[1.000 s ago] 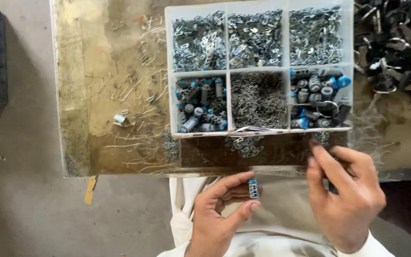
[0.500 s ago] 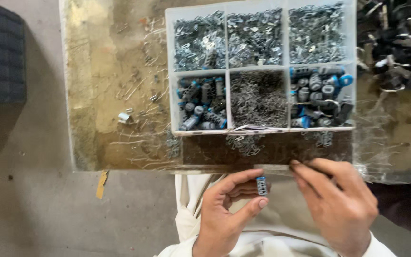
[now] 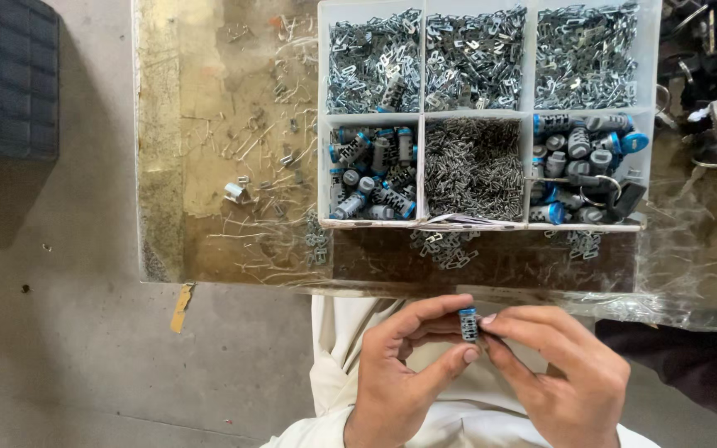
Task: The person assembles small lock cylinders by inserting metal pins into a cylindrical housing and securing them with a blue cap. The person repeatedly picks up pins from a compartmentalized tray and inserts them into the cylinder, then places the completed unit into a separate compartment.
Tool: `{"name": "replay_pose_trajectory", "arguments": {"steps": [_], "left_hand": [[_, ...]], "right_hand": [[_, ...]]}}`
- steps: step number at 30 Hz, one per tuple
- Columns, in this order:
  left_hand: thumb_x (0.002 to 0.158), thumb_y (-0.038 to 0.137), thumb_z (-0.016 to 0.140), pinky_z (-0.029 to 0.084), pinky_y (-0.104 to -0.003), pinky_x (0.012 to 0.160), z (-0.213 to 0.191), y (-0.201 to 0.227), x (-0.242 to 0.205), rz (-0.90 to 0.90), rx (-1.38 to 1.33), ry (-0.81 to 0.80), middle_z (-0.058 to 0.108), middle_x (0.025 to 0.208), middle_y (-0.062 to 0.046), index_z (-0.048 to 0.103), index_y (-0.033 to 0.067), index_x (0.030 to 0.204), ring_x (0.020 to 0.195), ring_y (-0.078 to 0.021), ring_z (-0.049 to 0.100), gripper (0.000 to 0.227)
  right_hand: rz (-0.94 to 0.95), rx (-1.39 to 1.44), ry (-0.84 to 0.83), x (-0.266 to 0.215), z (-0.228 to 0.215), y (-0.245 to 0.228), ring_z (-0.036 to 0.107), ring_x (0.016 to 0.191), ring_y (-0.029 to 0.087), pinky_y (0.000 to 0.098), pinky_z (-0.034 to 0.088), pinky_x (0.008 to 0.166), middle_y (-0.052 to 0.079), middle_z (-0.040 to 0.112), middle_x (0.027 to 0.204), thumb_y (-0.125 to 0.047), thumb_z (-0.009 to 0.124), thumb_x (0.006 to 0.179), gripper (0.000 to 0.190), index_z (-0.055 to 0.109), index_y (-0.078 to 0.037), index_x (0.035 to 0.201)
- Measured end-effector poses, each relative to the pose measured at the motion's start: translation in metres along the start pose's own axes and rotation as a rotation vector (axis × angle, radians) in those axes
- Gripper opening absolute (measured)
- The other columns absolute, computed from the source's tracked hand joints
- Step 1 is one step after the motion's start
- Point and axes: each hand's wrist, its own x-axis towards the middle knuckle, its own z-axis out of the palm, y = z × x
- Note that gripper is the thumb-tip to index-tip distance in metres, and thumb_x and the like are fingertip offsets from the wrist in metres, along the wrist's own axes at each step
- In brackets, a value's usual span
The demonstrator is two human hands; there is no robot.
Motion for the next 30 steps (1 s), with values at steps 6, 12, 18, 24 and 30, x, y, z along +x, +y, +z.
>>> {"name": "replay_pose_trajectory", "arguments": {"steps": [6, 12, 18, 24, 30], "left_hand": [[0.089, 0.002, 0.079, 0.058, -0.029, 0.097, -0.001, 0.006, 0.001, 0.005, 0.033, -0.004, 0.076, 0.115, -0.01, 0.066, -0.0035, 0.134, 0.107, -0.0146, 0.072, 0.047], [0.092, 0.003, 0.077, 0.059, -0.029, 0.098, -0.004, 0.011, -0.002, 0.038, 0.074, -0.039, 0.076, 0.118, -0.011, 0.066, -0.0025, 0.137, 0.107, -0.0146, 0.072, 0.047], [0.093, 0.001, 0.076, 0.06, -0.029, 0.099, -0.004, 0.012, -0.001, 0.111, 0.082, -0.05, 0.075, 0.121, -0.013, 0.067, -0.0021, 0.138, 0.109, -0.0153, 0.073, 0.046], [0.094, 0.001, 0.077, 0.058, -0.029, 0.1, -0.01, 0.008, -0.004, 0.068, 0.022, -0.055, 0.075, 0.118, -0.012, 0.066, -0.0025, 0.139, 0.108, -0.0146, 0.071, 0.047], [0.093, -0.001, 0.076, 0.058, -0.029, 0.1, -0.035, 0.006, -0.014, 0.099, -0.052, 0.096, 0.074, 0.118, -0.009, 0.063, -0.0036, 0.139, 0.109, -0.0141, 0.07, 0.048]], "right_hand": [[-0.037, 0.113, 0.048, 0.001, -0.006, -0.003, 0.077, 0.092, 0.018, 0.025, 0.06, 0.081, 0.01, 0.077, 0.097, -0.001, 0.082, 0.079, 0.019, 0.076, -0.004, 0.097], [-0.044, 0.241, -0.01, 0.001, -0.006, -0.012, 0.077, 0.094, 0.018, 0.0249, 0.061, 0.083, 0.014, 0.077, 0.106, 0.003, 0.079, 0.082, 0.019, 0.074, -0.002, 0.099], [-0.012, 0.157, -0.019, 0.006, -0.002, -0.025, 0.075, 0.099, 0.021, 0.0286, 0.062, 0.083, 0.017, 0.074, 0.105, 0.001, 0.08, 0.077, 0.022, 0.076, -0.002, 0.098], [-0.12, 0.054, -0.016, 0.006, -0.004, -0.032, 0.076, 0.099, 0.019, 0.0285, 0.061, 0.086, 0.016, 0.075, 0.108, -0.001, 0.075, 0.085, 0.02, 0.075, -0.003, 0.105], [-0.244, -0.161, -0.11, 0.023, 0.021, -0.053, 0.075, 0.101, 0.022, 0.0322, 0.059, 0.085, 0.012, 0.074, 0.112, -0.003, 0.075, 0.086, 0.03, 0.077, -0.007, 0.116]]}}
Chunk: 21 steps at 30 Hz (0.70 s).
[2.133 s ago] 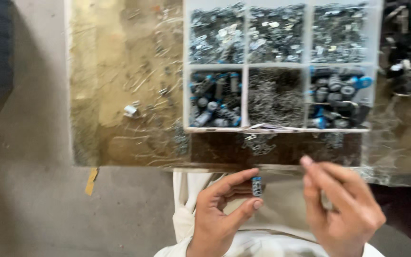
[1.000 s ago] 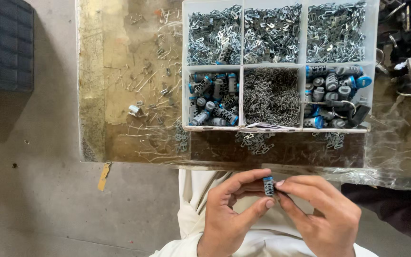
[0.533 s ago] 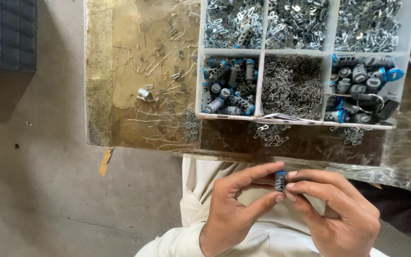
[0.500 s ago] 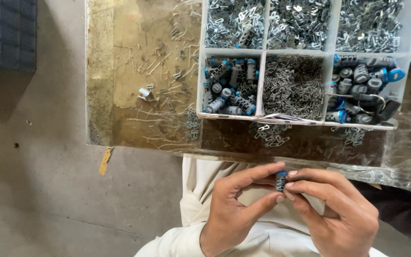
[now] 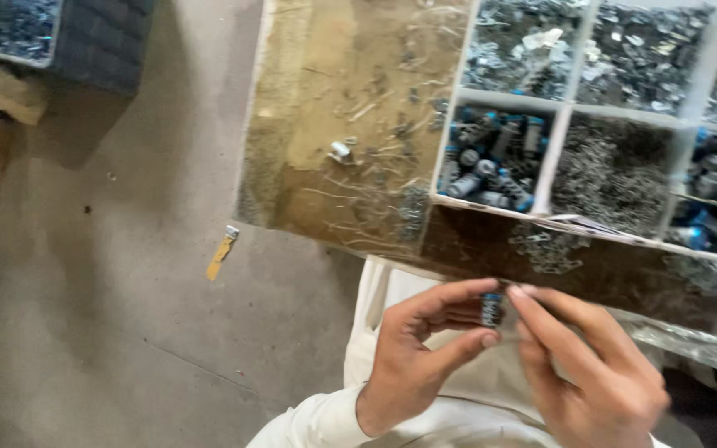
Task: The person assembles small lock cylinders by inserting metal pins into a cylindrical housing and securing them with a blue cap. The person repeatedly picks up pins from a compartmentalized tray and inserts them into the cylinder, then places the completed unit into a separate compartment.
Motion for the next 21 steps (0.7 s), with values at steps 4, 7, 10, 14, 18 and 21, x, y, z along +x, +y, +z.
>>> {"name": "replay_pose_trajectory", "arguments": {"steps": [4, 7, 10, 14, 18, 21], "left_hand": [[0.09, -0.003, 0.076, 0.059, -0.03, 0.095, -0.024, 0.003, 0.0, 0.079, -0.045, 0.167, 0.075, 0.114, -0.01, 0.063, -0.0032, 0.136, 0.104, -0.0153, 0.072, 0.047], [0.089, -0.003, 0.076, 0.059, -0.03, 0.096, -0.038, 0.005, -0.004, 0.097, -0.02, 0.252, 0.075, 0.112, -0.01, 0.064, -0.0043, 0.135, 0.103, -0.0154, 0.072, 0.048], [0.088, -0.003, 0.077, 0.059, -0.03, 0.093, -0.043, 0.003, -0.007, 0.065, -0.054, 0.275, 0.075, 0.109, -0.01, 0.064, -0.0038, 0.134, 0.102, -0.0147, 0.072, 0.048], [0.088, -0.001, 0.078, 0.058, -0.028, 0.094, -0.043, 0.001, -0.006, 0.062, -0.066, 0.249, 0.075, 0.11, -0.009, 0.064, -0.0033, 0.135, 0.102, -0.0141, 0.071, 0.05], [0.088, 0.0, 0.079, 0.058, -0.028, 0.096, -0.041, 0.002, -0.001, 0.068, -0.073, 0.219, 0.075, 0.112, -0.009, 0.063, -0.0036, 0.136, 0.103, -0.0138, 0.071, 0.05], [0.089, 0.001, 0.079, 0.059, -0.029, 0.095, -0.038, 0.004, 0.001, 0.072, -0.064, 0.197, 0.075, 0.113, -0.009, 0.063, -0.0041, 0.135, 0.103, -0.0139, 0.071, 0.049]], "right_hand": [[-0.324, -0.068, -0.025, 0.032, 0.03, -0.013, 0.069, 0.093, 0.025, 0.0379, 0.057, 0.081, 0.009, 0.069, 0.115, -0.007, 0.076, 0.085, 0.043, 0.072, -0.009, 0.127], [-0.386, -0.181, -0.061, 0.049, 0.044, -0.023, 0.067, 0.086, 0.024, 0.0378, 0.055, 0.071, 0.009, 0.065, 0.111, -0.009, 0.077, 0.084, 0.049, 0.071, -0.009, 0.133], [-0.362, -0.274, -0.074, 0.058, 0.048, -0.029, 0.067, 0.081, 0.024, 0.0364, 0.053, 0.063, 0.01, 0.064, 0.106, -0.009, 0.077, 0.084, 0.048, 0.073, -0.01, 0.131], [-0.357, -0.274, -0.028, 0.048, 0.036, -0.028, 0.066, 0.081, 0.025, 0.0369, 0.055, 0.069, 0.01, 0.064, 0.106, -0.011, 0.08, 0.084, 0.039, 0.075, -0.006, 0.122], [-0.367, -0.144, -0.018, 0.036, 0.031, -0.017, 0.068, 0.084, 0.025, 0.0363, 0.055, 0.075, 0.008, 0.067, 0.105, -0.006, 0.083, 0.083, 0.028, 0.077, -0.006, 0.11], [-0.226, -0.098, 0.04, 0.027, 0.032, -0.013, 0.07, 0.091, 0.025, 0.0351, 0.056, 0.081, 0.01, 0.069, 0.107, -0.002, 0.081, 0.086, 0.027, 0.077, -0.005, 0.112]]}}
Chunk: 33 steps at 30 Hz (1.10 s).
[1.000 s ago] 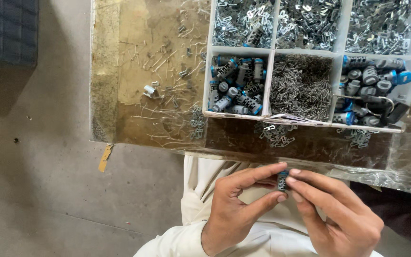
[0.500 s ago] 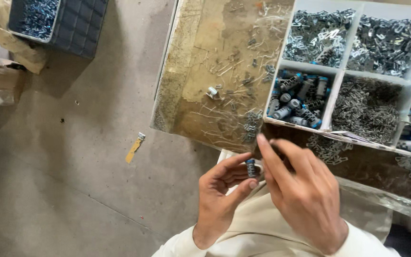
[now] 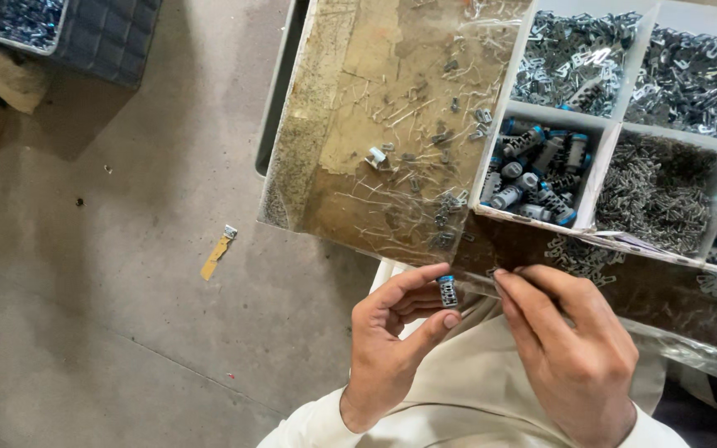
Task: The person assembles small lock cylinders by inserting metal pins into a cylindrical housing and securing them with a blue cap. The person repeatedly picks up pins from a compartmentalized tray and inserts them into the cylinder, then places the completed unit into a separate compartment.
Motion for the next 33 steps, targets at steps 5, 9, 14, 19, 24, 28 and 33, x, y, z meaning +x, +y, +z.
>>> {"name": "replay_pose_trajectory", "arguments": {"steps": [5, 9, 14, 19, 24, 28, 33], "left_hand": [[0.089, 0.002, 0.079, 0.059, -0.03, 0.096, 0.007, 0.007, -0.002, 0.005, 0.012, -0.002, 0.076, 0.114, -0.011, 0.063, -0.0044, 0.135, 0.104, -0.0152, 0.072, 0.049], [0.091, 0.003, 0.079, 0.059, -0.03, 0.099, 0.015, 0.007, -0.009, 0.029, 0.054, -0.065, 0.074, 0.118, -0.01, 0.063, -0.0039, 0.136, 0.107, -0.015, 0.072, 0.048], [0.092, 0.004, 0.079, 0.059, -0.03, 0.101, 0.021, 0.006, -0.01, -0.026, 0.047, -0.143, 0.073, 0.118, -0.009, 0.063, -0.0031, 0.137, 0.11, -0.0147, 0.071, 0.048], [0.093, 0.004, 0.078, 0.059, -0.029, 0.101, 0.023, 0.003, -0.01, -0.027, 0.061, -0.178, 0.073, 0.119, -0.009, 0.063, -0.0029, 0.138, 0.11, -0.0144, 0.071, 0.048], [0.094, 0.004, 0.077, 0.059, -0.029, 0.1, 0.027, 0.003, -0.01, -0.033, 0.1, -0.193, 0.075, 0.119, -0.01, 0.063, -0.0031, 0.14, 0.11, -0.0146, 0.072, 0.049], [0.096, 0.004, 0.076, 0.058, -0.03, 0.102, 0.024, 0.003, -0.01, -0.005, 0.127, -0.213, 0.076, 0.118, -0.011, 0.062, -0.0037, 0.144, 0.111, -0.0155, 0.072, 0.05], [0.096, 0.004, 0.073, 0.057, -0.029, 0.103, 0.019, 0.0, -0.008, -0.05, 0.069, -0.182, 0.074, 0.123, -0.01, 0.059, -0.0032, 0.144, 0.113, -0.0146, 0.07, 0.051]], "right_hand": [[0.099, 0.132, 0.017, -0.008, -0.004, -0.005, 0.075, 0.094, 0.022, 0.0304, 0.058, 0.08, 0.01, 0.074, 0.107, -0.001, 0.08, 0.086, 0.023, 0.075, -0.004, 0.108], [0.119, 0.137, -0.03, -0.019, -0.004, -0.008, 0.076, 0.091, 0.022, 0.0304, 0.059, 0.079, 0.011, 0.076, 0.101, -0.001, 0.081, 0.079, 0.023, 0.076, -0.004, 0.101], [0.331, 0.251, -0.031, -0.029, -0.007, 0.0, 0.074, 0.087, 0.013, 0.0232, 0.052, 0.062, 0.009, 0.077, 0.101, 0.001, 0.081, 0.079, 0.024, 0.077, -0.005, 0.101], [0.449, 0.451, -0.042, -0.036, -0.015, 0.01, 0.066, 0.074, 0.007, 0.0185, 0.039, 0.053, 0.005, 0.077, 0.099, 0.002, 0.081, 0.079, 0.02, 0.076, -0.006, 0.097], [0.437, 0.385, -0.087, -0.036, -0.014, 0.011, 0.059, 0.062, 0.007, 0.0201, 0.037, 0.048, 0.008, 0.078, 0.101, 0.001, 0.082, 0.077, 0.021, 0.079, -0.006, 0.096], [0.274, 0.338, -0.022, -0.036, -0.015, 0.005, 0.075, 0.099, 0.013, 0.0249, 0.059, 0.082, 0.008, 0.075, 0.11, -0.001, 0.078, 0.084, 0.025, 0.077, -0.008, 0.108], [0.203, 0.113, 0.043, -0.028, -0.014, -0.003, 0.073, 0.096, 0.021, 0.0316, 0.06, 0.085, 0.012, 0.07, 0.115, 0.0, 0.077, 0.086, 0.03, 0.075, -0.01, 0.114]]}}
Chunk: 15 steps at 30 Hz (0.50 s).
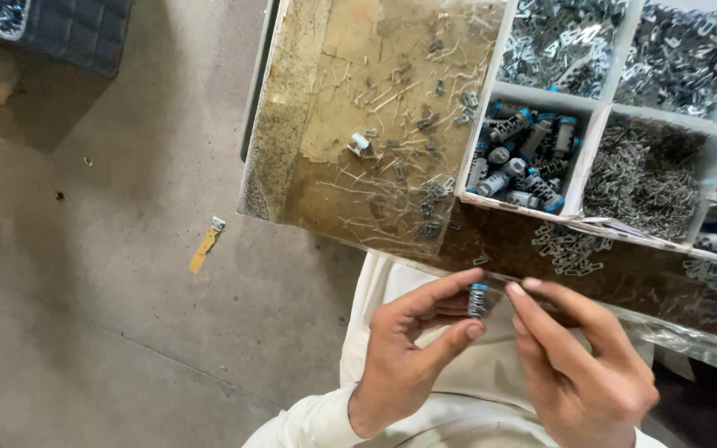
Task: The person assembles small lock cylinders by inserting metal pins into a cylindrical housing and securing them with a blue cap. The person repeatedly picks up pins from a compartmentalized tray and inserts them into the cylinder, then places the completed unit into a separate compartment.
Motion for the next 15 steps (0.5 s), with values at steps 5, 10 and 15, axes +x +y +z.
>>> {"name": "replay_pose_trajectory", "arguments": {"steps": [5, 10, 15], "left_hand": [[0.094, 0.003, 0.074, 0.056, -0.03, 0.1, -0.01, 0.002, 0.002, 0.023, -0.027, 0.104, 0.074, 0.121, -0.012, 0.059, -0.0049, 0.143, 0.11, -0.0157, 0.07, 0.052], [0.097, 0.003, 0.073, 0.056, -0.029, 0.1, -0.011, 0.002, 0.0, 0.063, -0.05, 0.085, 0.073, 0.121, -0.012, 0.058, -0.005, 0.145, 0.11, -0.0155, 0.069, 0.051], [0.097, 0.003, 0.072, 0.057, -0.029, 0.101, -0.002, 0.003, 0.001, 0.006, -0.048, 0.032, 0.073, 0.122, -0.011, 0.058, -0.0041, 0.145, 0.111, -0.0146, 0.07, 0.051]], "right_hand": [[-0.248, -0.265, -0.1, 0.026, 0.019, -0.001, 0.068, 0.079, 0.022, 0.0367, 0.056, 0.069, 0.009, 0.064, 0.113, -0.005, 0.083, 0.076, 0.05, 0.077, -0.015, 0.125], [-0.118, -0.012, -0.094, 0.02, 0.014, 0.0, 0.07, 0.086, 0.017, 0.0327, 0.057, 0.075, 0.009, 0.066, 0.117, 0.001, 0.076, 0.086, 0.043, 0.075, -0.013, 0.127], [-0.126, 0.132, -0.16, 0.008, 0.003, 0.004, 0.073, 0.089, 0.016, 0.0298, 0.06, 0.078, 0.012, 0.069, 0.115, -0.002, 0.075, 0.083, 0.036, 0.076, -0.013, 0.117]]}}
